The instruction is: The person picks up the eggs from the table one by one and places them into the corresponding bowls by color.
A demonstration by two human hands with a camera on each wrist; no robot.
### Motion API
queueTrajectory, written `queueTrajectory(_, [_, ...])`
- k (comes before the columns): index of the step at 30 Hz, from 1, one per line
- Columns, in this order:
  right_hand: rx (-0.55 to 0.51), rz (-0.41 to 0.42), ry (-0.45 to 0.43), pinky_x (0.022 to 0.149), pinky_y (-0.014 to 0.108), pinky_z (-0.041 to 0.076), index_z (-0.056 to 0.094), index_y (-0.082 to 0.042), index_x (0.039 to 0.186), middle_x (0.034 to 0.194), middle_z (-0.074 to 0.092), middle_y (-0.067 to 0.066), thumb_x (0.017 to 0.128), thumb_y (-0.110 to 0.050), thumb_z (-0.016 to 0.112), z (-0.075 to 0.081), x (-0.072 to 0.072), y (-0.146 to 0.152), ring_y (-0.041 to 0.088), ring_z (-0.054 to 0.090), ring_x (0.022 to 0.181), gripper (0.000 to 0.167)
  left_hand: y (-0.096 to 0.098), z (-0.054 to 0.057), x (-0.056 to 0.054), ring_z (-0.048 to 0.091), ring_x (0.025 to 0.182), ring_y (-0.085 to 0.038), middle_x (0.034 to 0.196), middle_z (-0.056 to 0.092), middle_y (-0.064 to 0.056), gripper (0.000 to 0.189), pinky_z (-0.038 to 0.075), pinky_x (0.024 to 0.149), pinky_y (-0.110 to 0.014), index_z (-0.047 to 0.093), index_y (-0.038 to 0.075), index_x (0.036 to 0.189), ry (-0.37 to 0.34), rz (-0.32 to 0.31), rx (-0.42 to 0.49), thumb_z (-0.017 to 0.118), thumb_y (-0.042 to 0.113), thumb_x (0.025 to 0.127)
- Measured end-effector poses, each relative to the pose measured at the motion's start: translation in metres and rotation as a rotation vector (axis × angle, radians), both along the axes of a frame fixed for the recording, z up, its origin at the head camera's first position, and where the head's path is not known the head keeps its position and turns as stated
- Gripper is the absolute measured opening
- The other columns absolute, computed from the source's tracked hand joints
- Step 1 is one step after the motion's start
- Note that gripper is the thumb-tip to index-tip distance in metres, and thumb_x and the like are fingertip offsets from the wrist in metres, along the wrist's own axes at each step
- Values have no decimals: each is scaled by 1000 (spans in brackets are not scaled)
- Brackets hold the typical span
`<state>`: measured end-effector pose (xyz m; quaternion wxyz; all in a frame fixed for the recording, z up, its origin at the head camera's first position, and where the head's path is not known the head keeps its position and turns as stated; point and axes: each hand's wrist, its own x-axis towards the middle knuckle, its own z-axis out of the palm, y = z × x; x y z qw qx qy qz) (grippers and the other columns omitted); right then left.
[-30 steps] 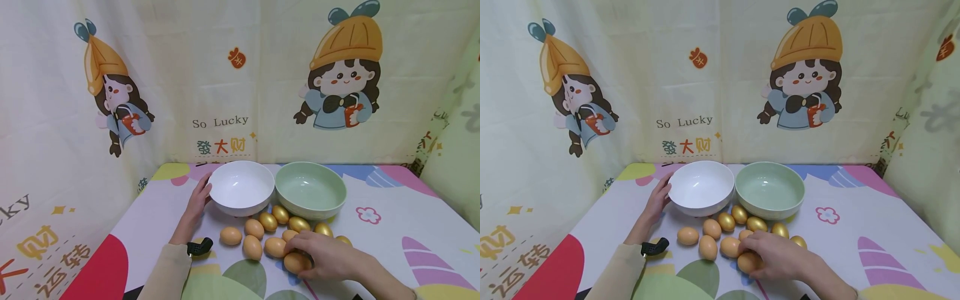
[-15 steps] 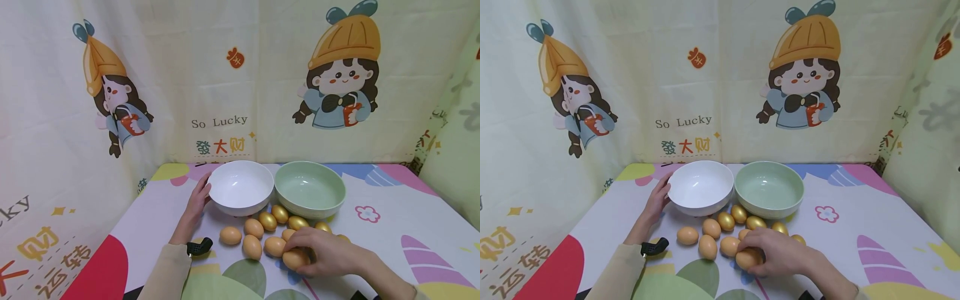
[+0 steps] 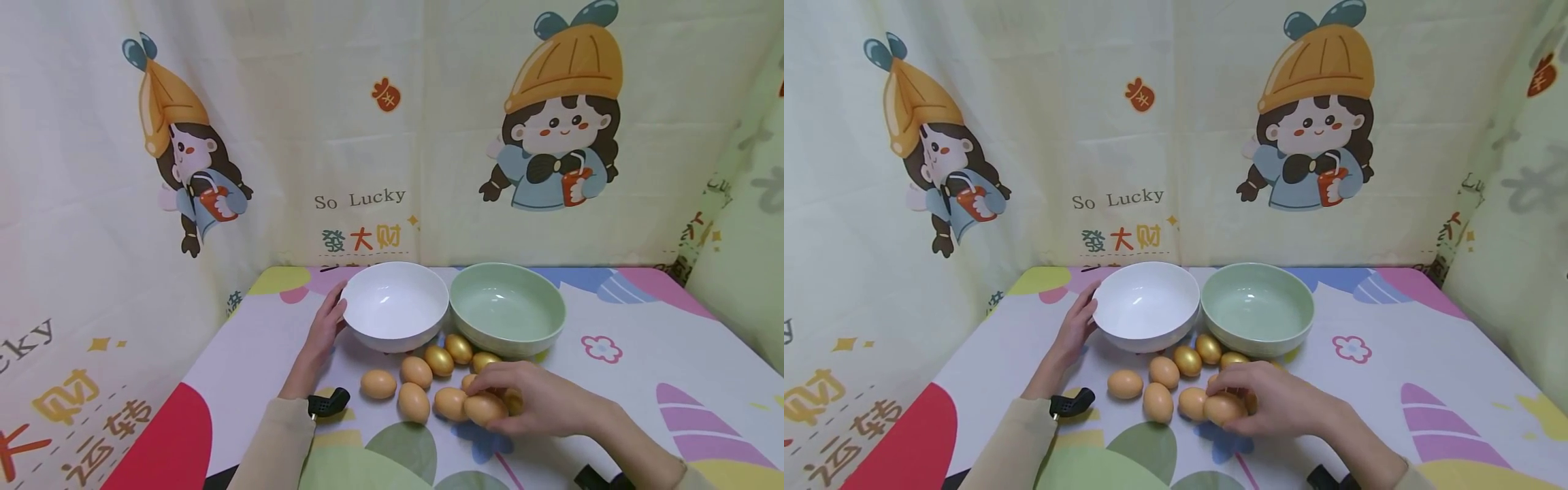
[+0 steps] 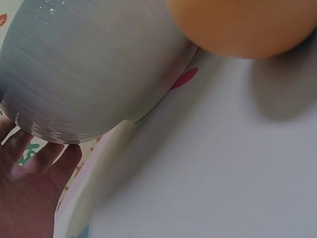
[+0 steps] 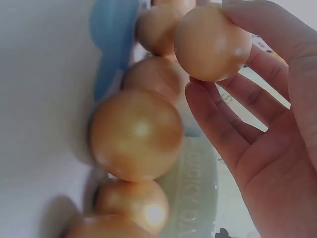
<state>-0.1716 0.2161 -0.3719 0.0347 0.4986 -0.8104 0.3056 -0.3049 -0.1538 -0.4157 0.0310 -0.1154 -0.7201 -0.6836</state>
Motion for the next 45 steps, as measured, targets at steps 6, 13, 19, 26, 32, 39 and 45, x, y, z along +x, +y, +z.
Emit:
queueTrajectory(6, [9,-32,-94,85,29,54,68,-24,124,118,65,-12,90,-21,79,13,-6,1,8,61,102,37,2,-3,-2,32,145,-30,165,25,-8,54,31,115,-53,27,15,161,-5,0,-8,39,29,109])
queueTrajectory(13, [-20,-65,-149,82,32,56,67,-22,126,119,65,-8,91,-24,78,26,-20,-5,12,61,101,37,3,-3,-2,34,144,-30,164,26,-7,54,32,114,-53,28,15,161,-6,6,-2,39,28,109])
queueTrajectory(19, [-52,-79,-163,87,33,57,66,-15,127,120,66,-7,92,-21,77,35,-38,-15,14,63,101,37,4,-3,-1,33,144,-30,164,26,-9,54,31,114,-54,27,14,160,-10,0,6,39,27,109])
queueTrajectory(26, [-61,-109,-90,87,33,56,68,-16,126,119,67,-8,90,-23,79,45,-61,-30,13,62,101,38,2,-4,-4,32,145,-29,164,26,-8,53,30,115,-54,27,14,160,-23,-10,33,38,26,110])
queueTrajectory(32, [-44,-161,-118,94,36,52,67,-23,125,120,65,-14,91,-22,78,52,-74,-45,11,60,107,36,1,-5,-2,33,145,-28,164,26,-6,53,30,115,-53,29,16,160,-28,-4,27,39,28,110])
queueTrajectory(39, [-82,-88,-131,90,37,55,67,-7,125,120,67,1,90,-10,77,56,-101,-59,18,62,104,37,1,-4,-2,32,145,-29,164,26,-7,53,29,116,-53,28,16,161,-24,-10,19,38,28,110])
queueTrajectory(45, [-84,-61,-171,93,35,54,68,-6,124,117,67,1,90,-8,77,55,-123,-74,19,62,105,35,1,-3,-3,34,144,-31,164,26,-8,54,30,115,-54,27,15,161,-33,4,24,38,27,109])
